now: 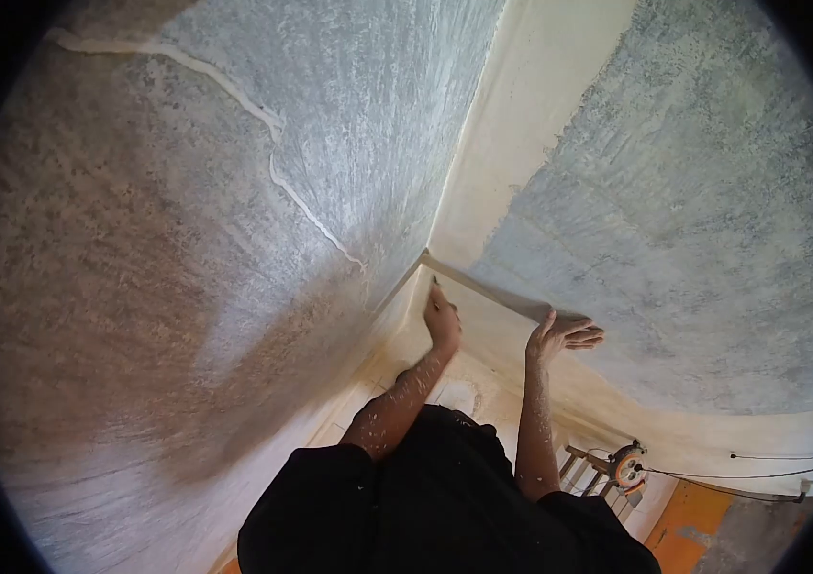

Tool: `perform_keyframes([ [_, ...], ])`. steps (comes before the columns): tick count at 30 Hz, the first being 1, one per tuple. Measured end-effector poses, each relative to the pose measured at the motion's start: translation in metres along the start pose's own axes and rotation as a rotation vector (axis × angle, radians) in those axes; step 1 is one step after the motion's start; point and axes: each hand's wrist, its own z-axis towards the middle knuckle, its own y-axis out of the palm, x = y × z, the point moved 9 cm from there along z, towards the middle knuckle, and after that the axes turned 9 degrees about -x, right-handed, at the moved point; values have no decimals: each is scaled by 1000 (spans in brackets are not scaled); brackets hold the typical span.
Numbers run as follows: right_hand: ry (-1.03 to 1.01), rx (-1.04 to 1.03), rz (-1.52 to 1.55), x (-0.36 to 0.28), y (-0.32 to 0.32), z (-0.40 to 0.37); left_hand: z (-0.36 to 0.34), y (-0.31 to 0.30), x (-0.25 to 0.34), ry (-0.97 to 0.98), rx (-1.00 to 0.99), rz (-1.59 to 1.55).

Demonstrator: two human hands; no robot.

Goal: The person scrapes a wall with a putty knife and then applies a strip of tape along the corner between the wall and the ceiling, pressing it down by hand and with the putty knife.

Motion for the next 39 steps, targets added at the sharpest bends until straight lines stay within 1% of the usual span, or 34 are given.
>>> perform_keyframes([
  [2, 5, -7, -16, 2, -3, -1, -11, 4, 2, 63, -57, 37],
  [4, -4, -7, -25, 2, -1, 0, -30, 15, 0, 154, -86, 77],
  [7, 9, 32, 15, 0, 1, 1, -38, 19, 11, 288, -113, 143],
  [10, 1, 45, 28, -1, 1, 1, -30, 9, 13, 326, -110, 212],
  [13, -14, 18, 26, 3, 0, -2, -35, 23, -8, 303, -103, 113],
  [15, -21, 29, 27, 2, -2, -3, -18, 10, -18, 164, 0, 24],
  [16, -27, 38, 30, 0, -2, -2, -9, 7, -13, 98, 51, -21],
  [17, -26, 19, 52, 0, 1, -1, 2, -4, 6, 142, 82, -95],
  [20, -23, -28, 65, 6, -1, -2, -11, 4, 0, 156, -34, 3],
  [22, -22, -32, 48, 4, 1, -3, -15, 9, -1, 360, -44, 134],
  [23, -15, -15, 43, 3, 0, -5, -14, 7, -9, 371, -58, 170],
  [24, -11, 7, 41, 0, 0, -3, -21, 9, -3, 383, -71, 205],
  [26, 0, 39, 34, -3, 1, 1, -24, 13, -4, 234, -131, 208],
  [29, 6, 60, 15, -3, 1, 0, -54, 35, 4, -8, -126, 13],
  [32, -7, 84, 9, -4, 0, 2, -47, 38, 3, -148, -89, -195],
  [35, 4, 60, 33, -2, -1, -2, -47, 40, 3, -121, -61, -174],
  [38, 13, 29, 66, 0, -1, 0, -54, 45, 0, -227, -121, -228],
  [39, 15, 20, 67, 0, -2, 0, -47, 41, 0, -212, -91, -252],
])
